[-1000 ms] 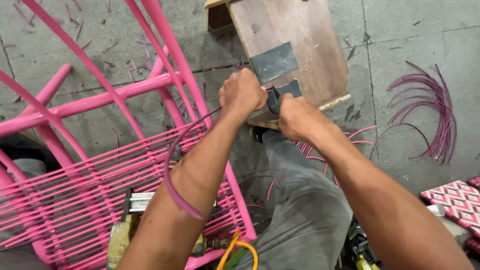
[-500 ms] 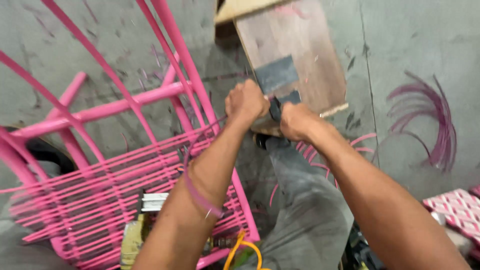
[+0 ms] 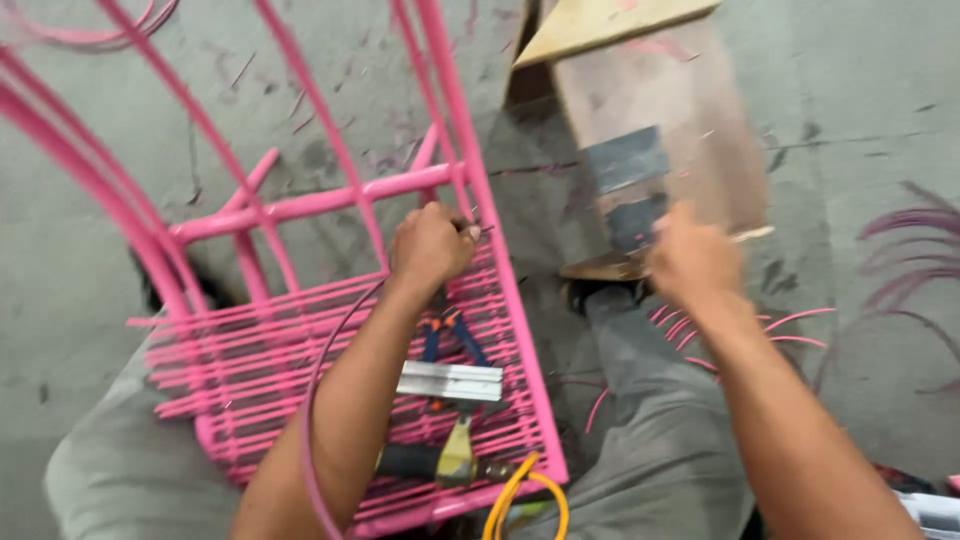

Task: Weaving and securing pink plastic strips onto a metal chair frame using a pneumatic nail gun and cutters.

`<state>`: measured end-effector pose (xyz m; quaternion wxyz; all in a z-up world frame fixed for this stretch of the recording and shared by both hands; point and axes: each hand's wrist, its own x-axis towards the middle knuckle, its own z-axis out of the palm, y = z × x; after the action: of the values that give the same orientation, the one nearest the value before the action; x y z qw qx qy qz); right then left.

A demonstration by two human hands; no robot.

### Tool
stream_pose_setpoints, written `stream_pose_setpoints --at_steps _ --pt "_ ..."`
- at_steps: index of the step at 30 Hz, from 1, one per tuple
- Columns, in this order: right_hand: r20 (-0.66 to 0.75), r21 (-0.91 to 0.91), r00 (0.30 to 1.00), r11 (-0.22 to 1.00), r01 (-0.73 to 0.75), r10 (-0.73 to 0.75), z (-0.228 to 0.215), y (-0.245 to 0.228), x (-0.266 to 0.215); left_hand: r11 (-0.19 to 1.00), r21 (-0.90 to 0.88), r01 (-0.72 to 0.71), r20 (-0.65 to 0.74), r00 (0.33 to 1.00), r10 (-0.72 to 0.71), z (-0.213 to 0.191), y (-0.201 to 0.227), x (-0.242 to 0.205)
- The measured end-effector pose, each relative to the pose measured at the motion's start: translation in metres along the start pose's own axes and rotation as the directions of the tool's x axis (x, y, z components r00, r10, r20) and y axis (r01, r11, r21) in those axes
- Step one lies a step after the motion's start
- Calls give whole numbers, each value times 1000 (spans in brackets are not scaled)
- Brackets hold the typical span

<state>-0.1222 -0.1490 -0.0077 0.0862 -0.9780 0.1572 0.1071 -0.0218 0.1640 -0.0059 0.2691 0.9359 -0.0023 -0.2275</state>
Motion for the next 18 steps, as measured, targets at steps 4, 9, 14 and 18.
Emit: stream_pose_setpoints --at_steps 4,9,14,18 --pt "-121 -72 986 989 -126 117 4 11 -1 993 40 -111 -57 992 113 6 -24 -2" --pt "-221 -93 972 991 -100 77 9 19 -4 997 67 -42 -12 999 43 -2 -9 -12" --pt "-270 -119 963 992 -44 10 27 35 -1 994 95 -62 -37 997 65 11 -9 -12" --pt "-261 -149 965 989 -20 -20 29 37 -4 991 118 -59 -43 997 64 9 -3 -16"
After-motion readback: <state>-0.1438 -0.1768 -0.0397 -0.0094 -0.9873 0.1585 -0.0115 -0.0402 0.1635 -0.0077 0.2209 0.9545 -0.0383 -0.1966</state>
